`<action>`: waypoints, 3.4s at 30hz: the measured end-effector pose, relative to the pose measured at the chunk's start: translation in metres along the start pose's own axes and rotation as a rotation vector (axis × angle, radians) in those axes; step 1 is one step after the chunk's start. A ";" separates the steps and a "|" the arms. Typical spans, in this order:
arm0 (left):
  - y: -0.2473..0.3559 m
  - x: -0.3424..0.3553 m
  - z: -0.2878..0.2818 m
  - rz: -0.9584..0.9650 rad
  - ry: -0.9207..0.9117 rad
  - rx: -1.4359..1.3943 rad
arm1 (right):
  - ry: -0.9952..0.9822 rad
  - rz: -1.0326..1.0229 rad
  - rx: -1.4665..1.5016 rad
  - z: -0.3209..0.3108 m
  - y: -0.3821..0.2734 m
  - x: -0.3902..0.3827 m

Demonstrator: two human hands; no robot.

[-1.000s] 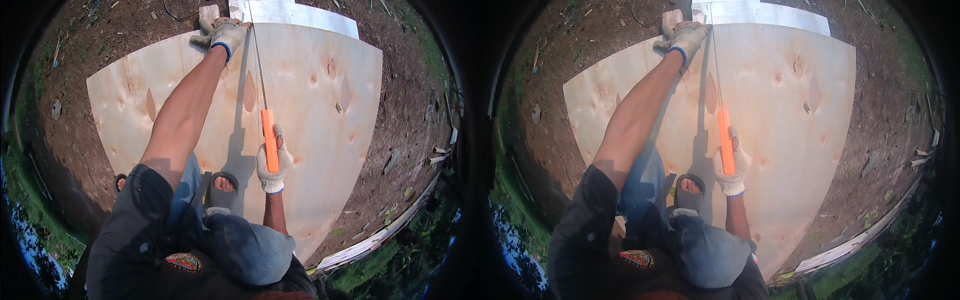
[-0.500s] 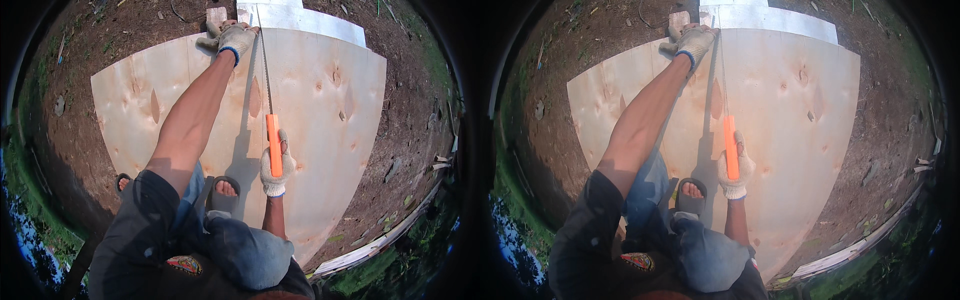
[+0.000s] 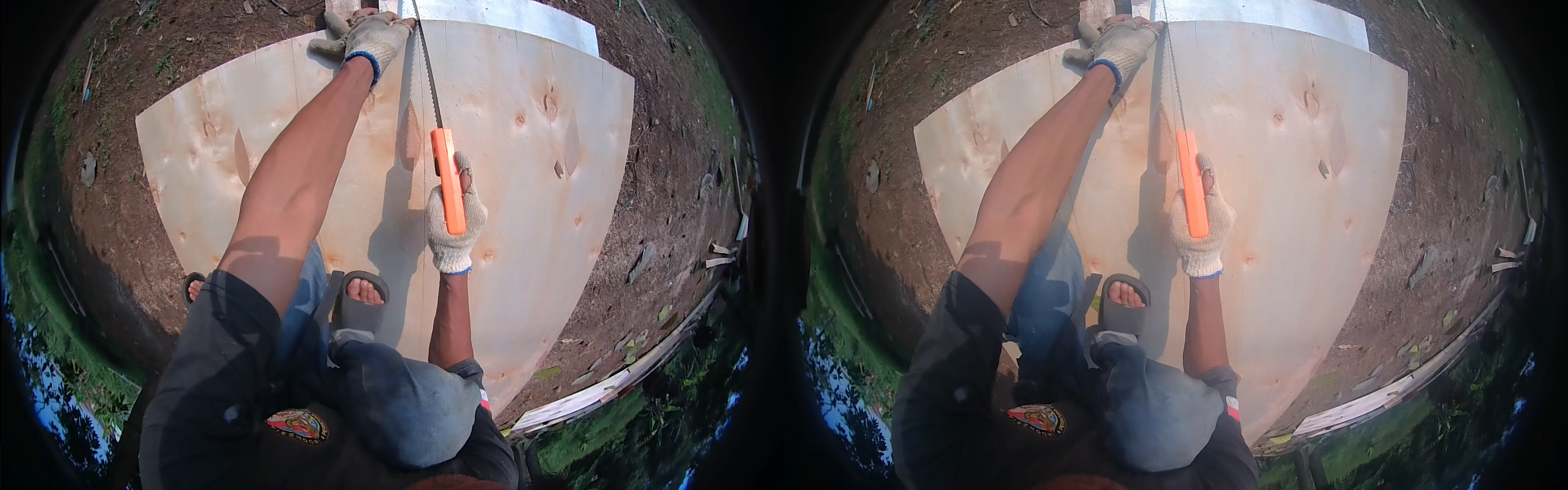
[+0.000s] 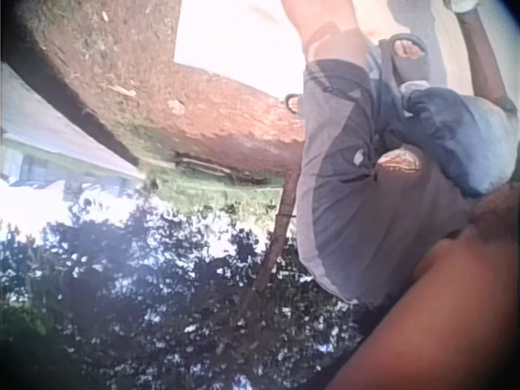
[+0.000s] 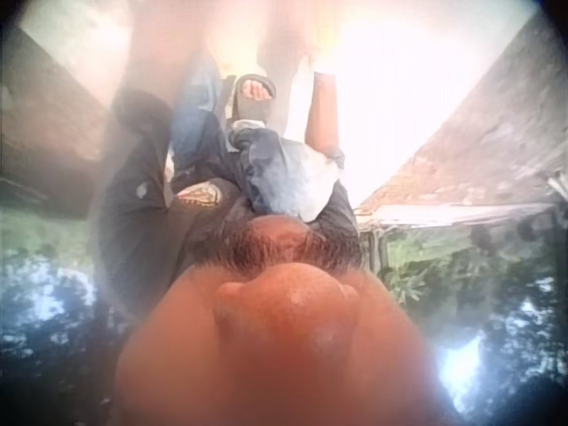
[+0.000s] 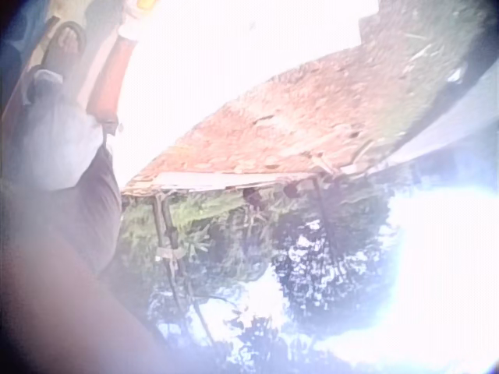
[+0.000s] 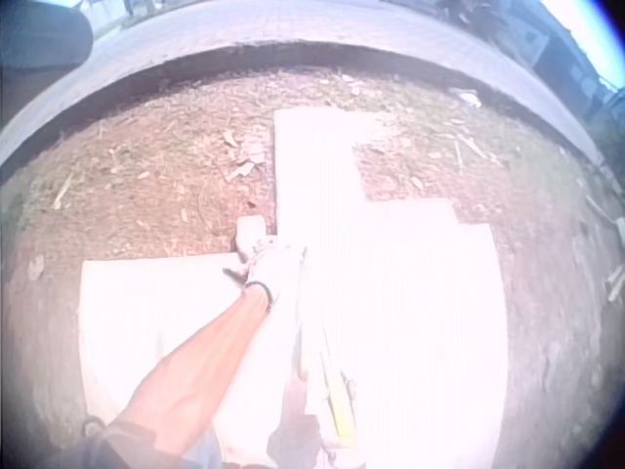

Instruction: The person uses a hand saw to cut a large sheet of plywood placed on the ground. They hold the saw with both hands and make repeated back-and-forth strokes along a straight line, gradually deepening the cut through the board.

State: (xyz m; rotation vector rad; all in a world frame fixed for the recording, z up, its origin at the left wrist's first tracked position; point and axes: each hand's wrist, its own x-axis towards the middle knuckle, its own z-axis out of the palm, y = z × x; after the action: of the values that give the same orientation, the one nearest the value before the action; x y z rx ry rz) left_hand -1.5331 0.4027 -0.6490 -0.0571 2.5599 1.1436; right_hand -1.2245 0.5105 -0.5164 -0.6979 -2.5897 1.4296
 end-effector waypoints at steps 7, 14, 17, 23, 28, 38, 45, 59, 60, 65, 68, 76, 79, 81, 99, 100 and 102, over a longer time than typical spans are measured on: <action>0.022 -0.011 -0.013 0.023 -0.036 0.234 | 0.105 -0.073 -0.162 -0.004 0.014 -0.055; 0.013 0.000 -0.010 -0.026 -0.058 -0.134 | 0.039 -0.055 0.026 0.013 0.005 0.022; 0.010 -0.005 -0.014 0.032 -0.047 -0.045 | 0.060 -0.057 -0.047 0.004 0.017 -0.025; 0.006 0.002 -0.001 0.099 0.018 0.139 | 0.041 -0.020 -0.038 0.006 0.011 -0.014; 0.004 0.011 -0.012 0.039 -0.132 0.061 | 0.068 -0.081 0.053 0.017 0.007 0.006; 0.009 0.007 -0.013 0.092 -0.167 0.074 | 0.046 -0.088 -0.016 0.021 0.005 0.025; -0.005 0.015 -0.006 0.113 -0.164 0.168 | 0.051 -0.113 -0.154 -0.002 0.014 -0.056; -0.022 -0.075 -0.037 0.215 -0.078 0.748 | 0.017 -0.075 -0.032 -0.003 0.002 -0.045; -0.018 -0.078 -0.037 0.187 -0.110 0.734 | 0.044 -0.105 -0.016 0.005 0.003 -0.024; -0.042 -0.128 -0.060 0.031 -0.285 0.737 | 0.014 -0.029 0.035 -0.010 -0.009 -0.044; -0.059 -0.163 -0.079 -0.037 -0.312 0.739 | 0.076 -0.150 -0.103 -0.027 -0.008 -0.092; -0.056 -0.222 -0.099 -0.089 -0.443 0.782 | 0.030 -0.063 0.049 -0.017 -0.022 -0.050; -0.047 -0.234 -0.110 -0.110 -0.468 0.868 | 0.063 -0.146 -0.092 -0.031 -0.025 -0.095; -0.040 -0.235 -0.111 -0.128 -0.476 0.893 | 0.087 -0.153 -0.001 -0.031 -0.022 -0.088; -0.055 -0.238 -0.104 -0.098 -0.425 0.886 | -0.015 0.054 0.087 -0.033 -0.036 -0.070; -0.052 -0.236 -0.104 -0.095 -0.419 0.880 | 0.039 -0.029 0.022 -0.038 -0.033 -0.088; -0.049 -0.234 -0.104 -0.091 -0.424 0.880 | 0.140 -0.206 -0.106 -0.042 -0.021 -0.118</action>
State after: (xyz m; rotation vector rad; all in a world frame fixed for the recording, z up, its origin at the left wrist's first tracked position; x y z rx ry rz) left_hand -1.3341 0.2703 -0.5451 0.2467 2.3968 -0.0748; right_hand -1.1139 0.4819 -0.4611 -0.5051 -2.5560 1.1497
